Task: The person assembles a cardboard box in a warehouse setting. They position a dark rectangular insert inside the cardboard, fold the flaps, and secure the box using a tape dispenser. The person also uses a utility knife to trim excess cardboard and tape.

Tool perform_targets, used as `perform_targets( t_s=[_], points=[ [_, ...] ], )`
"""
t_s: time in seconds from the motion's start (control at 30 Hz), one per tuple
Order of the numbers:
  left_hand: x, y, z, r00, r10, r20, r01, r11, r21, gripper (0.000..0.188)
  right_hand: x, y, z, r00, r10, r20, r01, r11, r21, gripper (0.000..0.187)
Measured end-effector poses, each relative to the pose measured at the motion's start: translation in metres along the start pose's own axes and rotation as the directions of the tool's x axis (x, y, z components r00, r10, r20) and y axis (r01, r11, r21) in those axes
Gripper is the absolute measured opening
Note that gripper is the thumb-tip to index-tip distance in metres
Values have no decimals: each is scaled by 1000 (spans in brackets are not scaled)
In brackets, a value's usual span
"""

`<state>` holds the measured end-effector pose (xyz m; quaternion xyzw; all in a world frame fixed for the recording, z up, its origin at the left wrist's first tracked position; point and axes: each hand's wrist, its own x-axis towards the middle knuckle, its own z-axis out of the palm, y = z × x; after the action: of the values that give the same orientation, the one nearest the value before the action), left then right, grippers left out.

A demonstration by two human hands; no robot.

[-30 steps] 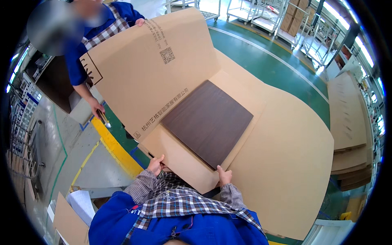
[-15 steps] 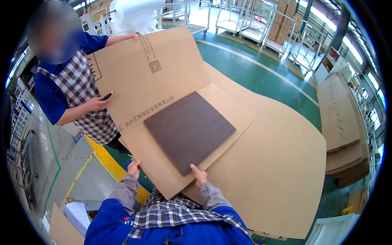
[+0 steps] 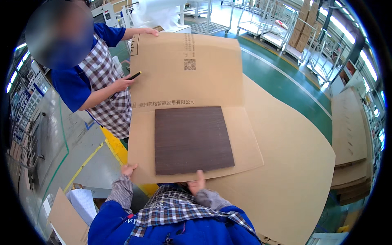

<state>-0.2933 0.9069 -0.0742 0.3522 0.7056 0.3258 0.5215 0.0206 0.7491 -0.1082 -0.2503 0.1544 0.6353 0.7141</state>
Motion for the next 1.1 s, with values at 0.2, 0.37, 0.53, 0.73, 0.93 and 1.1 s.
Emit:
perform_targets(
  t_s=[0.2,0.37,0.53,0.73,0.93,1.1],
  points=[
    [33,24,-42,996,67,49,-72,992,108,33,-17,-81,-19,942,-134,-309,143,990,6,41],
    [66,37,-71,973,229,-38,-196,898,395,45,-7,-68,18,925,-180,-334,160,983,-89,47],
    [42,64,-81,923,367,-118,-244,794,557,53,-15,-64,49,935,-173,-308,151,984,-93,52],
    [15,19,-96,970,-199,-139,141,928,-344,48,-18,-73,25,970,-121,-211,123,992,-6,56],
    [-35,-17,-50,988,-156,7,109,663,-741,35,-24,-77,14,983,-120,-141,117,993,-24,54],
    [-58,-15,19,941,-136,309,311,708,-634,41,-19,-77,5,983,-106,-148,94,992,-87,53]
  ],
)
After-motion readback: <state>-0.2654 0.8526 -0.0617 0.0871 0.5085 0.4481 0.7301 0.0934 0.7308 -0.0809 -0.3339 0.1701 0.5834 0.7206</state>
